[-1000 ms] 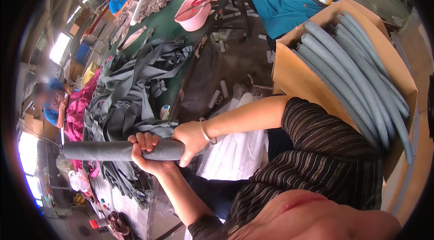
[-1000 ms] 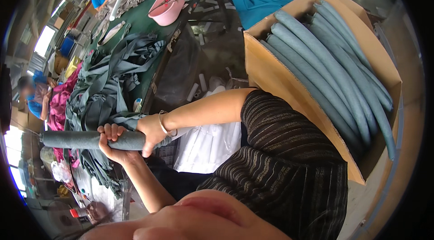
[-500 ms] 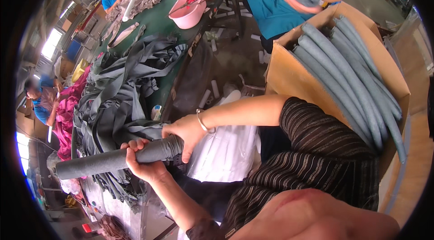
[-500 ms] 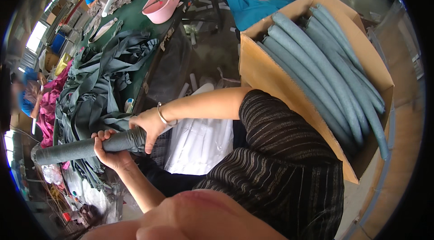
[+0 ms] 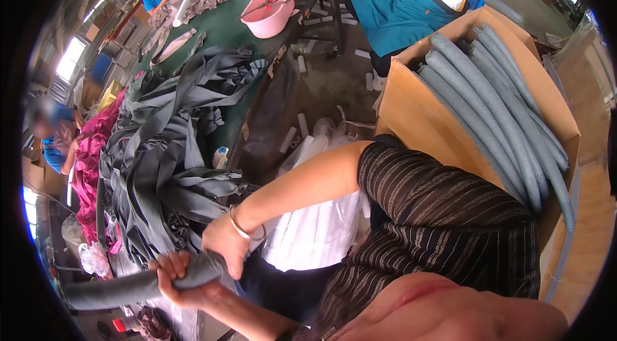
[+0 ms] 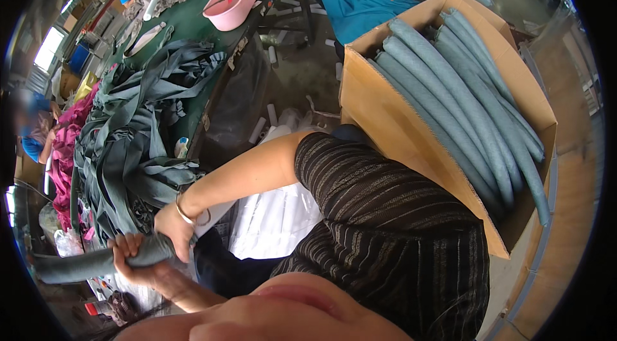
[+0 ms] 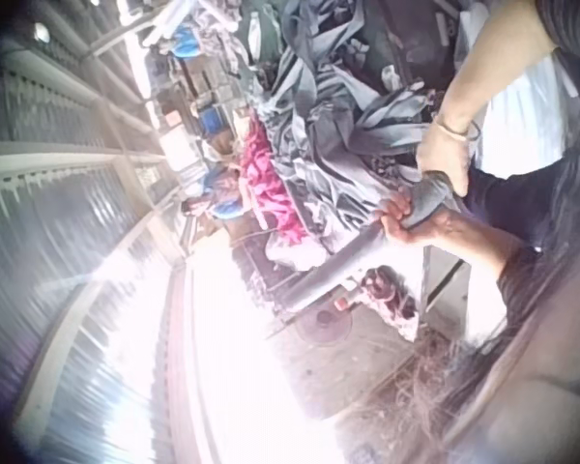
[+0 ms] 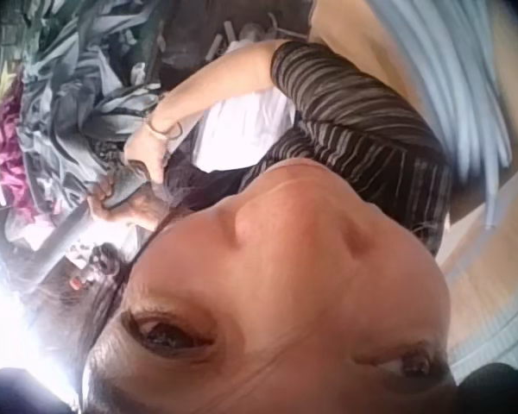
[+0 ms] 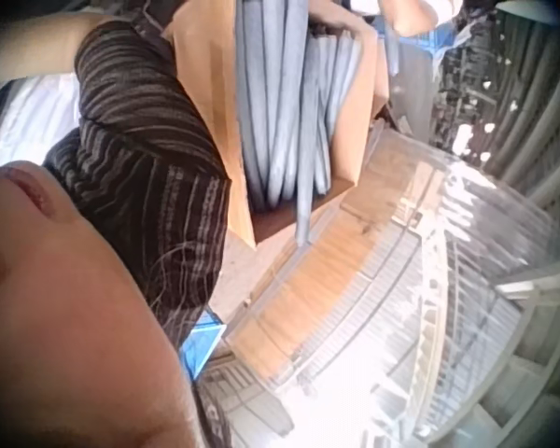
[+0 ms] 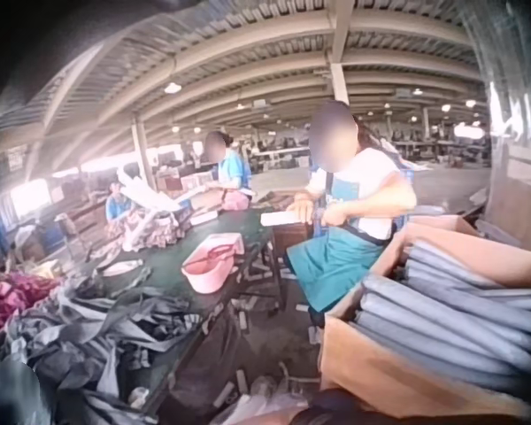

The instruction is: The person slides a gray fabric tube over a white foam rod, trims the excess fabric with scissors, and secures the end with a rubber band. They repeat this process with additional fabric tubes and foam rods, placing the finished items into a cardboard box.

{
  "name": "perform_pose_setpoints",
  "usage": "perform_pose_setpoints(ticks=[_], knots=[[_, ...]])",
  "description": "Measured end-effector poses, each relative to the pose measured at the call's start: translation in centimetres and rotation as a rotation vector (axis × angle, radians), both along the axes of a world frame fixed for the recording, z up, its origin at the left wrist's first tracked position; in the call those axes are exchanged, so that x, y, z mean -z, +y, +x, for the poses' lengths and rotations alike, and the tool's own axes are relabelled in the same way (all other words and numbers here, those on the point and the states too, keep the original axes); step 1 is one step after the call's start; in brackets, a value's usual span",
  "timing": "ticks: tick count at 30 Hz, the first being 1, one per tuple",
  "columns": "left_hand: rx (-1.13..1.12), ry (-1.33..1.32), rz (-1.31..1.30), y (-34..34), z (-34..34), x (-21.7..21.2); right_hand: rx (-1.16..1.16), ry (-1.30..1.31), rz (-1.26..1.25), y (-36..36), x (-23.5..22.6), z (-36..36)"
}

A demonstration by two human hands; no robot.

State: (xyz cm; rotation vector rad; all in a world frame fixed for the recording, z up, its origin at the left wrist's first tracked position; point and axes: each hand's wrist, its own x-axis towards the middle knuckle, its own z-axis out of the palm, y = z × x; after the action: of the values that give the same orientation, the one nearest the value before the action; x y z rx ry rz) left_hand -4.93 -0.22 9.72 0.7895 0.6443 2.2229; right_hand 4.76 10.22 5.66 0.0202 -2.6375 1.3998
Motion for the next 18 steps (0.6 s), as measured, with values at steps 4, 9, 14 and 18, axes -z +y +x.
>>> perform_pose_setpoints(ticks=[4, 9, 14, 18], knots=[[0.106, -0.082, 0.068, -4.8, -1.8, 0.4, -0.114, -0.098, 0.211, -2.4, -2.3, 1.0], [0.451, 0.013, 0.111, -7.4, -7.8, 3.4, -0.053, -0.162, 0.305, -1.4, -0.6, 4.4], [0.166, -0.066, 0.066, -5.2, -3.2, 2.4, 0.113, -0.132, 0.246, -0.4, 1.0, 6.1], [-0.047, -0.095, 0.027, -3.3, -2.5, 2.0, 0.275, 0.371, 0.344, -1.3, 0.9, 3.3]])
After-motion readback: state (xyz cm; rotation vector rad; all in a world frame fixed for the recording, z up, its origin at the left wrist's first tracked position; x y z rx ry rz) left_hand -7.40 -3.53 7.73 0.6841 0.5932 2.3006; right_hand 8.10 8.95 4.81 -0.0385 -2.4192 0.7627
